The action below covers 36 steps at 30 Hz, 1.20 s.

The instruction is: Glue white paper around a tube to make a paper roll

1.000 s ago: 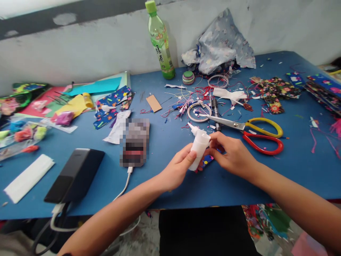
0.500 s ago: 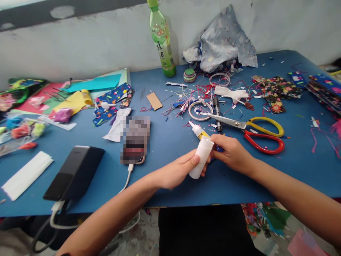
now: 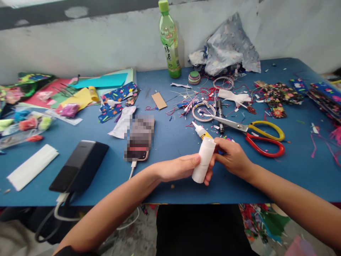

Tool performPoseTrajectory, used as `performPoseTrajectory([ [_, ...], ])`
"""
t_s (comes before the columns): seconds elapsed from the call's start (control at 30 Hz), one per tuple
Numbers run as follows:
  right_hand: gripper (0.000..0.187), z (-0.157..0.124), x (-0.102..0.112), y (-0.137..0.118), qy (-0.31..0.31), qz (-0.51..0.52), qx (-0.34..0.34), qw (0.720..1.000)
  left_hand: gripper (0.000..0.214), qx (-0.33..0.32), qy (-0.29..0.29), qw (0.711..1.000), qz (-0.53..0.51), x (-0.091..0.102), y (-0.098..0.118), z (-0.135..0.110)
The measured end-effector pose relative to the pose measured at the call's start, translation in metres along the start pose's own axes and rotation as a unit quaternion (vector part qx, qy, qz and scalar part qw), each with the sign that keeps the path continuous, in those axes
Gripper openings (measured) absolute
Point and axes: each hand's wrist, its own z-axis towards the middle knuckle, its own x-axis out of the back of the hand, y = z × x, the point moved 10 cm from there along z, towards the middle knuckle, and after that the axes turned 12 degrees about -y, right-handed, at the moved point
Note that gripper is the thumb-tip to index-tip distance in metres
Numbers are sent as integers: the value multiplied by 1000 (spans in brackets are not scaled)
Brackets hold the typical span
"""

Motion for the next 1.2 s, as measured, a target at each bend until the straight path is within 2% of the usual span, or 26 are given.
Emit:
performPoseTrajectory([
  [0.23,18,-3,0,-3,25,72,-6,997,52,0,-45,998,-33,-11,-1,1],
  [0.4,24,-2,-2,1,21,107,-26,994,51,-8,-29,999,-40,-11,1,3],
  [0.53,36,2,2,4,23,142,-60,988,51,-19,-11,997,-75,-11,9,4],
  [0.67,46,5,6,-16,-23,136,-2,990,64,-46,5,996,-76,-10,19,-1],
  [0.73,42,4,10,-21,-26,116,9,993,62,-62,23,996,-54,-6,24,-4],
  [0.83,22,1,16,-17,-5,89,-16,996,55,-70,42,996,-22,-2,27,-5],
  [0.93,10,1,17,-20,2,59,2,998,53,-71,63,995,11,1,28,-5],
  [1.2,4,-1,18,-28,3,35,44,998,53,-97,117,980,126,11,35,-9],
])
